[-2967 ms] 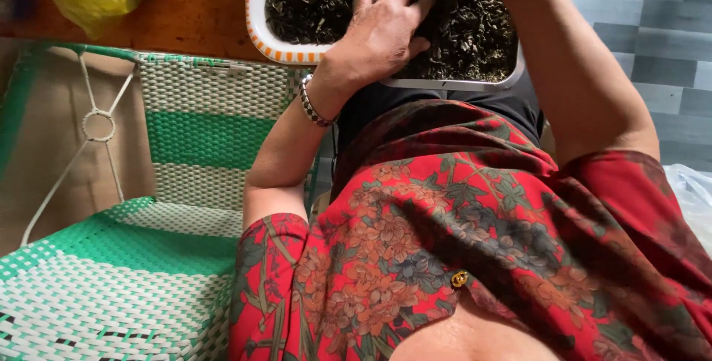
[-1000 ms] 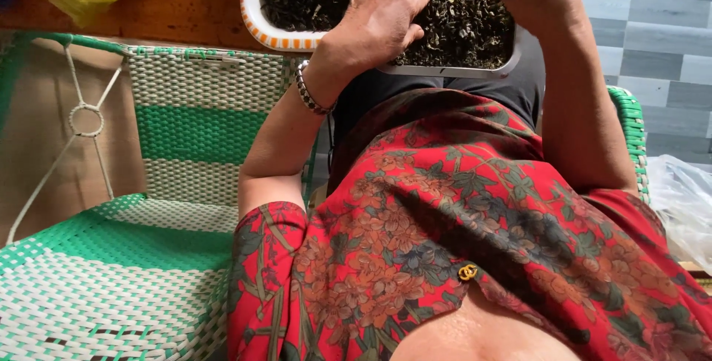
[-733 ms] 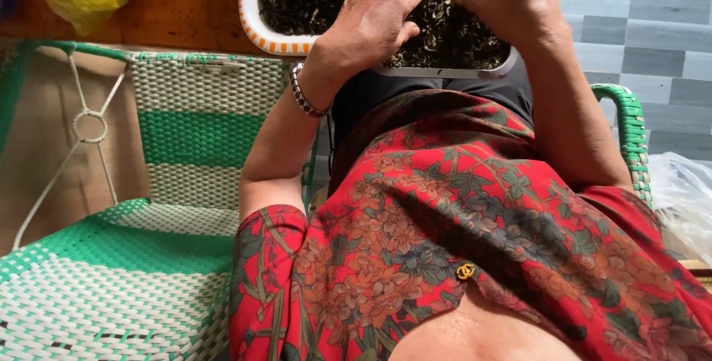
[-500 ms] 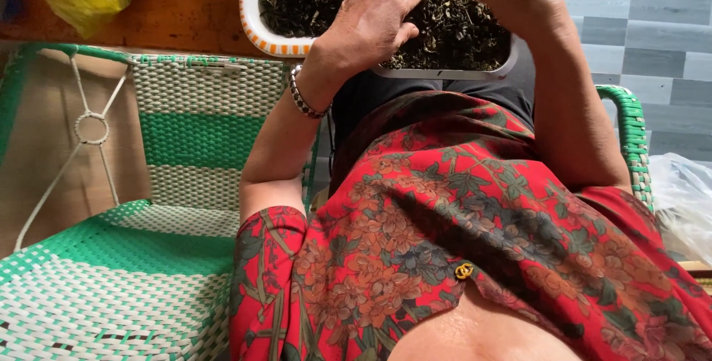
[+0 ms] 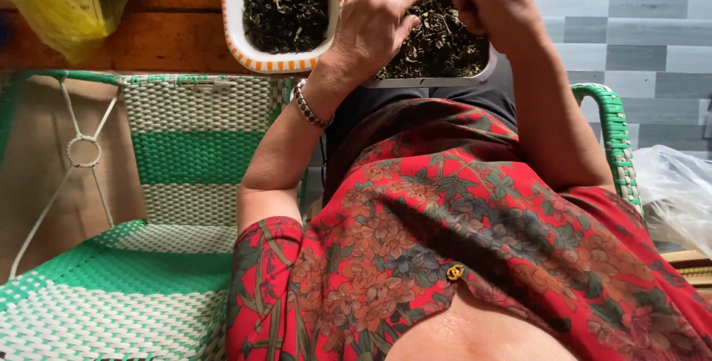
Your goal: Manually sorting dried tea leaves to remove stems or impurities by transferring them between containers.
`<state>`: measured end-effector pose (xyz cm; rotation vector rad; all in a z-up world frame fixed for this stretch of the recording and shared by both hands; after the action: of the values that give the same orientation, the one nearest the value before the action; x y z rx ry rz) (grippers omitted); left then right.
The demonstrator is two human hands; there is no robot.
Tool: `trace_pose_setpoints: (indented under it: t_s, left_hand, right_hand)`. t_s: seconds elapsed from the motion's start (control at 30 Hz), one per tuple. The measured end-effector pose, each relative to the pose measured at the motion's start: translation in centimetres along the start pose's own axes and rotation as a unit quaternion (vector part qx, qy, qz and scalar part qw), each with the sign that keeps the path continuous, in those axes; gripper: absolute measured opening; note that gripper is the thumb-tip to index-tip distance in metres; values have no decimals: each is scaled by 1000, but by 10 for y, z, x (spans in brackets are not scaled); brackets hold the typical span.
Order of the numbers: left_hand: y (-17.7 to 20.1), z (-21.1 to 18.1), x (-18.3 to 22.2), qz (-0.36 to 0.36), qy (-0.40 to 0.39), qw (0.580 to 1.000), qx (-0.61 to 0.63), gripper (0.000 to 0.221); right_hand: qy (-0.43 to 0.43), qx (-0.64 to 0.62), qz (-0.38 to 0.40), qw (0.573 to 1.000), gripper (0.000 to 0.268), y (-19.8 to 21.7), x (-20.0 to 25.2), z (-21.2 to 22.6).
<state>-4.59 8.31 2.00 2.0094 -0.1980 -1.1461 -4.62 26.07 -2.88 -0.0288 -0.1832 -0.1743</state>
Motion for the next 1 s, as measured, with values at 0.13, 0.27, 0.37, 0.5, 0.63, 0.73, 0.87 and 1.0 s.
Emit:
trace_pose_setpoints:
  t_s: [0.13,0.27,0.37,0.5,0.63,0.73,0.87,1.0]
  left_hand:
    - [-1,-4,2,29,-2,1000,-7,38]
    - [-12,-5,6,58,2,998,-3,40]
    - [-17,-4,9,70,2,997,-12,40]
    - [-13,-5,8,74,-2,997,-10,38]
    - [-11,-2,8,83,8,997,-3,37]
    - [-12,0,9,82,9,997,8,34]
    - [-10,1,9,81,7,997,20,33]
    - [-8,0,9,92,8,996,18,35]
  right_hand:
    - [373,422,-54,825,12,-1,-13,-2]
    - [326,522,-68,786,24,-14,-8,2]
    - [329,520,-87,783,15,-12,-6,1]
    - [329,500,-87,797,11,-11,0,6]
    - [339,429,-98,832,5,-8,11,16]
    - [320,361,-102,870,15,-3,15,19]
    - [249,325,-100,907,19,0,7,7]
    - [180,181,-61,965,26,-2,3,-4]
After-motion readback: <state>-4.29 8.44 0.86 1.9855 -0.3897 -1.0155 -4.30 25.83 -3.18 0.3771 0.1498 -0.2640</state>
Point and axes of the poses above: each hand's wrist, its own x-axis away from the middle knuckle, its own y-axis out of the back of the hand, z = x × y, the point moved 8 cm from there along -x, towards the middle knuckle, and after that the axes turned 11 degrees about -z, right-handed, at the moved point
